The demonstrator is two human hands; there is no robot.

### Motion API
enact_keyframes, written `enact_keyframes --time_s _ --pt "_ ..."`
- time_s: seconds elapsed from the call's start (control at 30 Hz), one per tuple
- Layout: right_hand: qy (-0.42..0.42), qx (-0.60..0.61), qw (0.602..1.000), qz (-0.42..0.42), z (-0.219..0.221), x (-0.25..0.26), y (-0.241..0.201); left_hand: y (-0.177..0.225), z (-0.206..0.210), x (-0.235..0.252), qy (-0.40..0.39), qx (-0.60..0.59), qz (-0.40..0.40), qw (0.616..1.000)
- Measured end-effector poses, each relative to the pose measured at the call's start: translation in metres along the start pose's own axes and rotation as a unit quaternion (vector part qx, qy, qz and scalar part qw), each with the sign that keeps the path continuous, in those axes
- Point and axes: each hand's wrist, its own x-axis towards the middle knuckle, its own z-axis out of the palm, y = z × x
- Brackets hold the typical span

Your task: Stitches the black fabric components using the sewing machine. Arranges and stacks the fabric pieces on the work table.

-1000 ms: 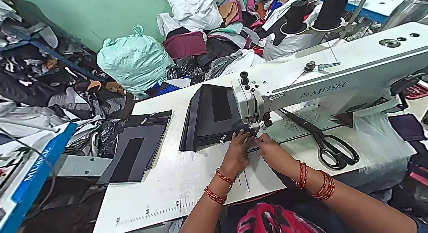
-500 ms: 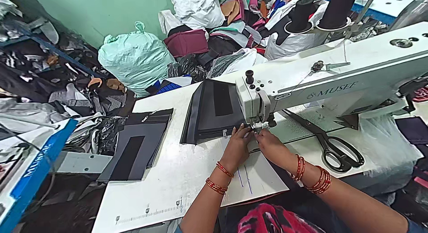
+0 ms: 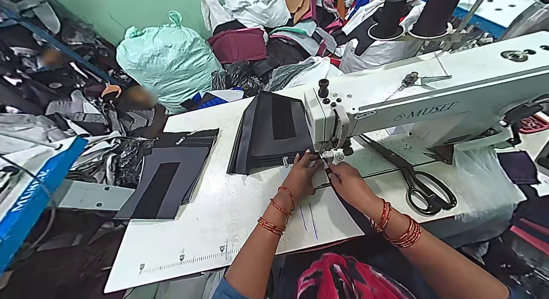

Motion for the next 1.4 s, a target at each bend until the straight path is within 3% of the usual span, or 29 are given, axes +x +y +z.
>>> enact_keyframes --time_s 0.17,0.5,0.57,0.67,0.73,1.07,1.27,1.4 --pt "0.077 0.013 0.997 -0.030 0.011 -0.008 0.005 0.001 -0.004 0.000 -0.018 -0.013 -0.009 1.000" --pt "0.210 -0.160 0.959 -0.102 0.038 -0.016 0.008 -0.004 0.001 -0.001 0.000 -0.010 0.015 1.000" --pt "0.184 -0.192 0.959 -0.095 0.039 -0.018 0.004 -0.005 0.001 -0.002 0.003 -0.013 0.020 1.000" --pt "0.058 -0.204 0.976 -0.045 0.030 -0.022 -0.009 -0.006 -0.001 -0.002 -0.004 -0.018 0.020 1.000" --pt "0.017 -0.203 0.978 -0.036 0.026 -0.022 -0.012 -0.007 -0.004 -0.002 -0.017 -0.018 0.018 1.000" --pt "-0.001 -0.210 0.977 -0.046 0.026 -0.022 -0.014 -0.010 -0.004 -0.002 -0.032 0.027 0.067 0.997" --pt "0.029 -0.218 0.973 -0.070 0.029 -0.016 -0.009 -0.011 -0.006 0.003 -0.031 0.039 0.068 0.996" --pt "-0.088 -0.223 0.971 0.004 0.010 -0.002 -0.024 -0.013 -0.011 0.015 -0.056 0.039 0.019 0.998"
